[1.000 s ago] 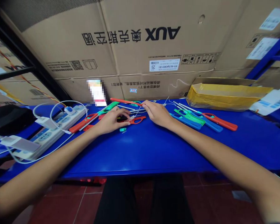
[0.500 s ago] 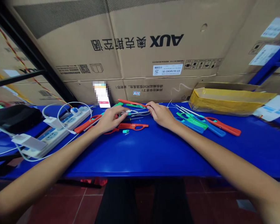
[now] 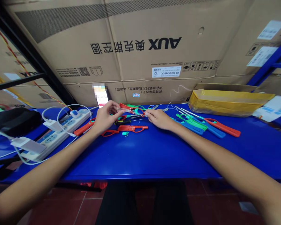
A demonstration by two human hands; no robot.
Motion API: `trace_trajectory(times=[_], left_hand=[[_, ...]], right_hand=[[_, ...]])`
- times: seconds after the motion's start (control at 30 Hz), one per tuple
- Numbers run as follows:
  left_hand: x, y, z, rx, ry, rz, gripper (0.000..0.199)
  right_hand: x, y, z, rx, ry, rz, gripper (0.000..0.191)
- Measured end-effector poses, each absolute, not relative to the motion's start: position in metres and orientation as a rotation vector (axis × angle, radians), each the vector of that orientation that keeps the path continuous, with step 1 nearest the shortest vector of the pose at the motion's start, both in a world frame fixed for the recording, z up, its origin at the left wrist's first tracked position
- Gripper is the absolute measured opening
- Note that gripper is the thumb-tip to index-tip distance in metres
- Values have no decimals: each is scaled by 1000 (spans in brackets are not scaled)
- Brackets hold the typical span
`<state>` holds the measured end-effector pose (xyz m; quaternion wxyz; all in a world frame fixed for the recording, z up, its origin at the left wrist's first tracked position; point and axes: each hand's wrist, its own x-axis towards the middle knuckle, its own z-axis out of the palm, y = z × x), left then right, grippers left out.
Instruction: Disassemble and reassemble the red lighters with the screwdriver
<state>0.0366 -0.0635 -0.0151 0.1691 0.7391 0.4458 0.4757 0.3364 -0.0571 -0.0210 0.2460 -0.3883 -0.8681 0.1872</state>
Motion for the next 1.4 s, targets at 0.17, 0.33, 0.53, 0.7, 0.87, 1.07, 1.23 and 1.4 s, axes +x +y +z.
trace_trajectory(times=[0.17,0.33,0.53,0.7,0.87,1.07,1.23,1.4], left_hand=[[33,-57,-18,2079,1275,1240,26],[33,-57,-18,2021,1167,1220,29],[37,-55,-22,1728,973,1252,49],[39,-56,-20,1654,962,1229,48],[41,-59,-18,1652,969,1235,44],[40,-57,-21,1628,979,1201,40],[41,-56,-24,1635,974,1192,42],[41,-58,-24,1611,966,1143,37]], right_hand=[[338,-58,-19,-1064,-2390,490,33],[341,-57,-19,-1068,-2390,521,34],[341,-57,-20,-1009,-2413,603,35],[339,-60,-18,-996,-2411,597,37],[338,-61,-21,-1046,-2401,532,33],[340,-56,-24,-1058,-2389,398,32],[340,-57,-25,-1085,-2420,291,29],[338,-60,-24,-1136,-2385,275,28]])
